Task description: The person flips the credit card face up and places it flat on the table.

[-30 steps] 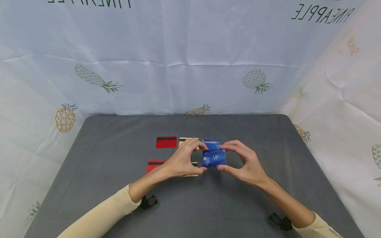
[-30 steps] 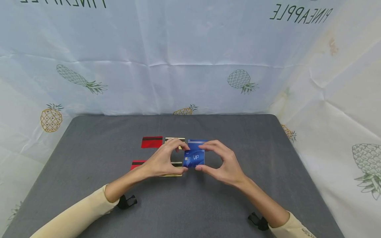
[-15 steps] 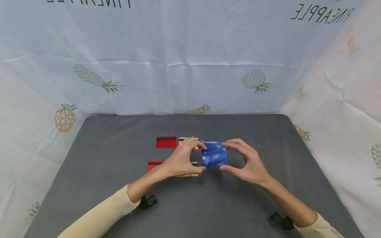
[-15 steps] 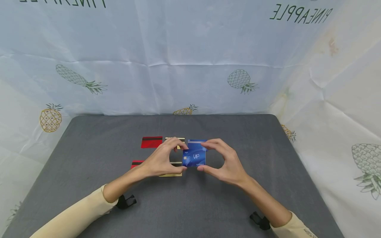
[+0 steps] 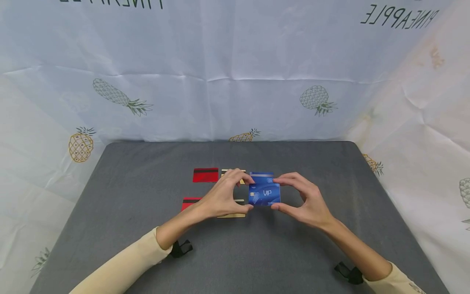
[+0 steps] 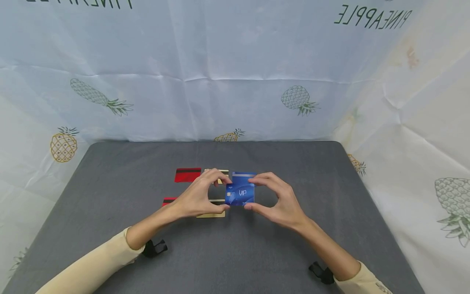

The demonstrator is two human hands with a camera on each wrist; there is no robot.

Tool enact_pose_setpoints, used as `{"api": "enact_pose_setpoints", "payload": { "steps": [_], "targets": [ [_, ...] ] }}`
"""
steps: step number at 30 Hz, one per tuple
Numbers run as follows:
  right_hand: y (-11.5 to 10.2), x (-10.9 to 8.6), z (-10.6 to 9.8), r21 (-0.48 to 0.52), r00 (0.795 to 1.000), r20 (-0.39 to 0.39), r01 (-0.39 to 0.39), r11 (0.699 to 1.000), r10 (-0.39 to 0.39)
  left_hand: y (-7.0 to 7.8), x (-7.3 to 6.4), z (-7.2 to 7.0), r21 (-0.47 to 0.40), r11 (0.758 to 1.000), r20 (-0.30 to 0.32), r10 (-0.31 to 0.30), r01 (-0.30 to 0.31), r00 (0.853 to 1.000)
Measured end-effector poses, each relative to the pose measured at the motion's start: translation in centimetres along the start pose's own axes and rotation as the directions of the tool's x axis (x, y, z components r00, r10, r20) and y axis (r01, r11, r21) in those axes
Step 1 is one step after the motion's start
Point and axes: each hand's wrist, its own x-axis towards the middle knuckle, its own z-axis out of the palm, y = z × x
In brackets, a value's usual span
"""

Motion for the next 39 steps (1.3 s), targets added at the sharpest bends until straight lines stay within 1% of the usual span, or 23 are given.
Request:
{"api": "enact_pose_setpoints", "payload": {
  "steps": [6,13,15,18,22,25,34,39],
  "targets": [
    [0.2,0.0,0.0,-0.003,1.0,-0.012,0.029,1.0,-0.029,-0.2,-0.1,-0.1,0.003,1.0,-0.018,0.004,-0.004,1.0],
    [0.1,-0.1,-0.3,-0.05,1.0,-0.008,0.001,0.999,-0.002,-0.1,-0.1,-0.4,-0.002,1.0,-0.027,0.01,-0.01,1.0],
    [0.0,-0.1,-0.5,-0.055,1.0,-0.006,0.004,0.998,-0.005,0.0,-0.1,-0.4,0.001,1.0,-0.029,0.008,-0.008,1.0],
    [0.0,-0.1,-0.7,-0.05,1.0,-0.005,-0.002,0.999,0.002,0.0,-0.1,-0.6,0.004,1.0,-0.027,0.001,-0.001,1.0],
    [-0.1,-0.1,-0.9,-0.06,1.0,-0.001,-0.017,0.998,0.017,-0.1,-0.1,-0.6,0.007,1.0,-0.021,-0.011,0.012,1.0],
    [-0.1,-0.1,-0.9,-0.074,1.0,0.003,-0.014,0.997,0.014,-0.1,-0.2,-0.7,0.008,1.0,-0.019,-0.018,0.018,1.0],
    [0.3,-0.2,-1.0,-0.121,0.999,-0.01,0.032,0.992,-0.033,0.0,-0.2,-0.7,0.018,1.0,-0.024,-0.021,0.021,1.0],
    [0.5,-0.3,-1.1,-0.158,1.0,0.014,0.013,0.987,-0.011,0.1,-0.3,-0.7,0.02,0.999,-0.015,-0.027,0.028,1.0]
  ]
}}
